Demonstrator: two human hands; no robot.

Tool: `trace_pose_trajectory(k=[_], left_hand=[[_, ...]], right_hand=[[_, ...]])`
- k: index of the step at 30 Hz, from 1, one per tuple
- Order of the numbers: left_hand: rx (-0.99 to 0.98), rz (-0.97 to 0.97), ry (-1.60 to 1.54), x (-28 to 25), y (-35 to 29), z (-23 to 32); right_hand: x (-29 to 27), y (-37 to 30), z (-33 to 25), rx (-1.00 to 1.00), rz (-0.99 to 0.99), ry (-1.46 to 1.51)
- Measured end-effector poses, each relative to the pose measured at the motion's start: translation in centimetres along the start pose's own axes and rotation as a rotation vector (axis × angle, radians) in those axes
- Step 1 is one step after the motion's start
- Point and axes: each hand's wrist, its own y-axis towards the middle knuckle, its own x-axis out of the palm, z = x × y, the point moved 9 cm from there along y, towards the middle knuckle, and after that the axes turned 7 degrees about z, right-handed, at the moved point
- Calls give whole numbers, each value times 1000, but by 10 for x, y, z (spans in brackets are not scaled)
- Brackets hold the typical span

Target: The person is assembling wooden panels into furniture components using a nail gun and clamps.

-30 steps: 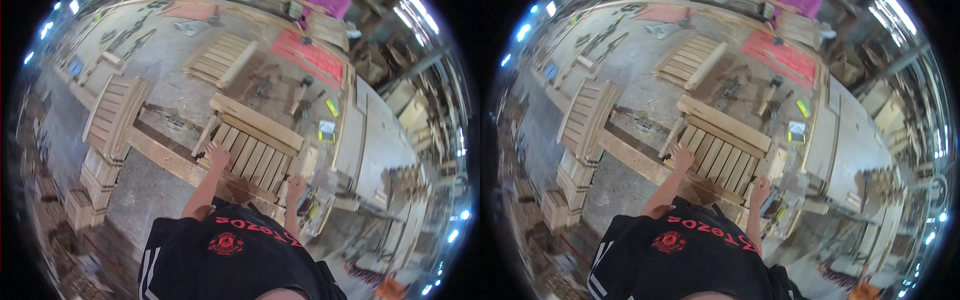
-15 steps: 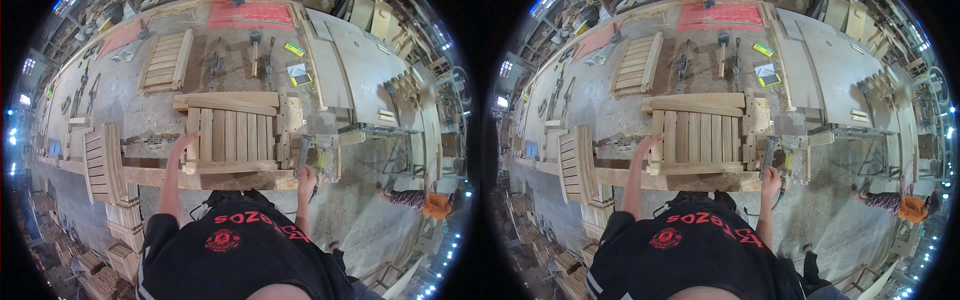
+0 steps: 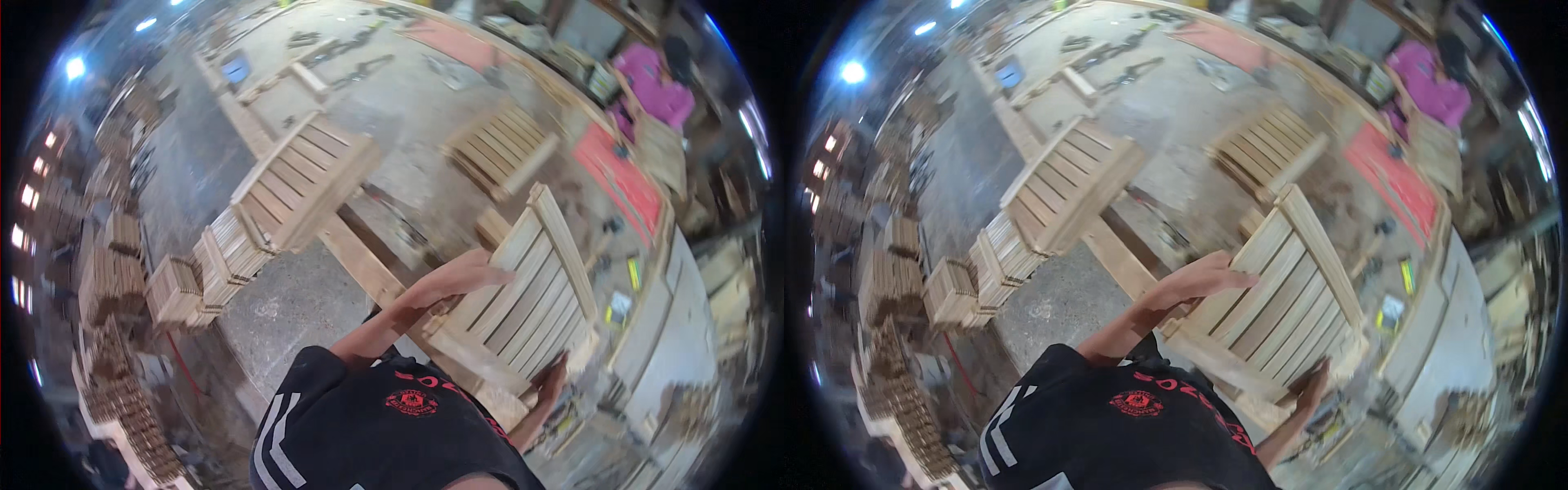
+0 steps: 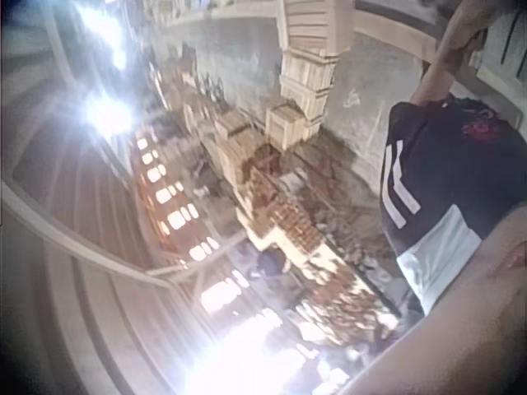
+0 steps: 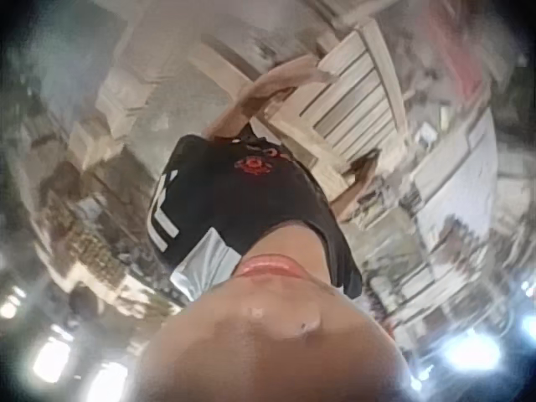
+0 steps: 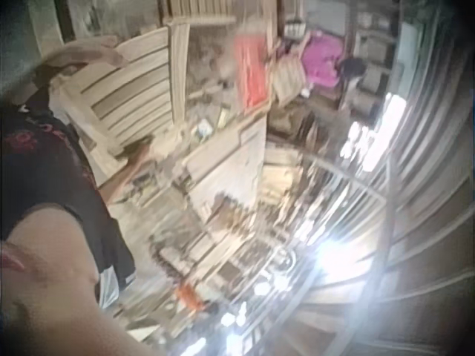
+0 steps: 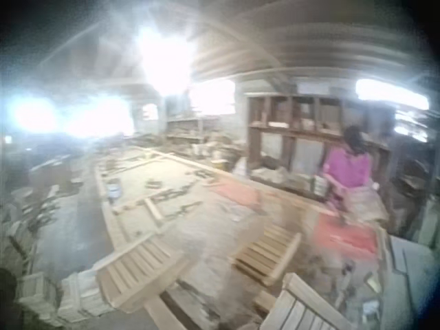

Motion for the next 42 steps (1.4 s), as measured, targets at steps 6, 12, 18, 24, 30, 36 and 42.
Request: trace_pose_trajectory(k=[6, 12, 18, 24, 30, 36, 42], left_hand=[[108, 241, 143, -249, -44, -94], [-84, 962, -181, -411, -160, -183], [-205, 1335, -376, -480, -239, -259], [-429, 1497, -37, -522, -259, -298], [-685, 1622, 306, -534, -268, -253], [-207, 1225, 327, -458, -233, -241], [-307, 1208, 472, -439, -240, -294]], right_hand=[[290, -161, -139, -435, 12, -143], [595, -260, -188, -782, -381, -585], [826, -361, -176, -1029, -704, -986], [966, -382, -128, -1080, -975, -988], [1002, -344, -123, -1356, -820, -966], [939, -323, -106, -1281, -1188, -1230], [921, -312, -116, -1419, -1327, -1210]])
